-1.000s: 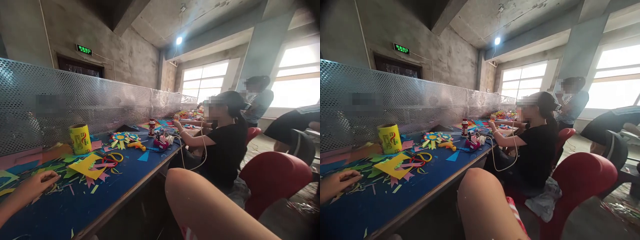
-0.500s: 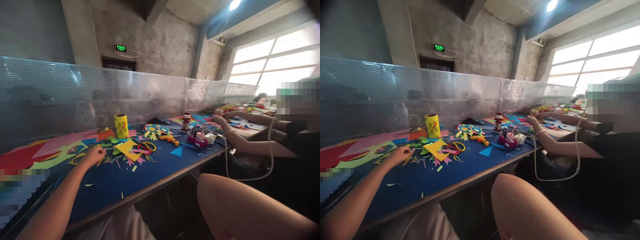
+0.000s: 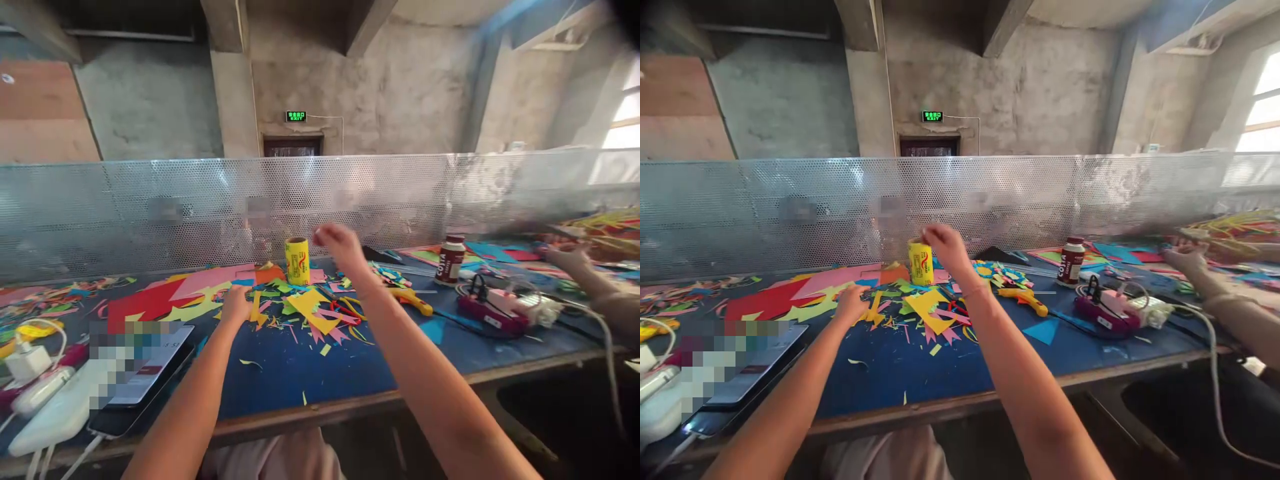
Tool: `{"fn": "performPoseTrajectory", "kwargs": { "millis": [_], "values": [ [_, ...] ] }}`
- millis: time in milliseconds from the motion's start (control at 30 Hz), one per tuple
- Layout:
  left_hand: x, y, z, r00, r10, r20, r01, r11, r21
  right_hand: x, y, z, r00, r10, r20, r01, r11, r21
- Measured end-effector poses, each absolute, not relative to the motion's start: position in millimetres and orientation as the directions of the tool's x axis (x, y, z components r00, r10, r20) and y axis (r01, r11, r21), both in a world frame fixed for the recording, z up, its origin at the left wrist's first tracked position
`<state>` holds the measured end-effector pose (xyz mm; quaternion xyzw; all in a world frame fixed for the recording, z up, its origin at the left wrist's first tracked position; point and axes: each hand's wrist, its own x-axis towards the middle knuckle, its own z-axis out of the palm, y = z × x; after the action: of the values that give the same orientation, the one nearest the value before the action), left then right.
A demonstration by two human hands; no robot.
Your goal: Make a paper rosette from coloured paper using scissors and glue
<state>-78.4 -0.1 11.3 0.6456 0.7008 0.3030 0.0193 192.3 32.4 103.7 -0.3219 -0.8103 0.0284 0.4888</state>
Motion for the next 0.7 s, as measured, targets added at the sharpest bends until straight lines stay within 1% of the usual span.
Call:
{"fn": "performPoseTrajectory", "kwargs": {
  "millis": [67,100,167,200,267,333,400,467,533,600,700],
  "values": [
    [-82.1,-0.1,12.9,-0.195,0.914,0.356,0.897,0.02,0.441,196.8,49.0,69.8,-0.334,0.691,0.641,0.634,0.668,-0.389],
    [-83.0,0.0,13.4,-0.213,0.919,0.331,0.896,0.049,0.442,200.2,56.4,51.0,-0.346,0.767,0.541,0.711,0.59,-0.382],
    [-83.2,0.6,12.9,-0.241,0.923,0.299,0.895,0.092,0.436,208.2,68.8,17.5,-0.365,0.867,0.34,0.812,0.475,-0.339],
    [-82.8,1.3,11.7,-0.234,0.923,0.306,0.897,0.084,0.433,212.0,73.5,5.1,-0.364,0.896,0.256,0.832,0.436,-0.344],
    [-81.4,2.9,7.3,-0.191,0.928,0.321,0.906,0.04,0.421,217.3,80.4,-9.1,-0.373,0.906,0.201,0.819,0.423,-0.388],
    [-79.2,4.5,1.3,-0.133,0.945,0.298,0.926,0.011,0.378,217.4,84.3,-12.6,-0.363,0.911,0.195,0.769,0.411,-0.49],
    [-75.9,6.0,-4.3,-0.055,0.969,0.241,0.948,-0.025,0.316,212.9,86.1,-11.6,-0.308,0.928,0.208,0.685,0.368,-0.629],
    [-71.7,7.8,-8.3,0.027,0.981,0.194,0.959,-0.081,0.271,207.5,87.1,-9.6,-0.244,0.941,0.235,0.592,0.336,-0.732],
    [-67.8,10.0,-10.5,0.086,0.978,0.189,0.957,-0.134,0.258,205.7,88.8,-7.1,-0.195,0.943,0.27,0.53,0.332,-0.78],
    [-65.8,12.2,-11.6,0.104,0.975,0.198,0.951,-0.155,0.266,210.5,92.1,-3.4,-0.134,0.943,0.304,0.473,0.331,-0.817],
    [-68.2,13.7,-12.2,0.056,0.984,0.169,0.959,-0.1,0.266,229.1,98.4,4.2,0.055,0.927,0.372,0.381,0.325,-0.865]
  ]
}}
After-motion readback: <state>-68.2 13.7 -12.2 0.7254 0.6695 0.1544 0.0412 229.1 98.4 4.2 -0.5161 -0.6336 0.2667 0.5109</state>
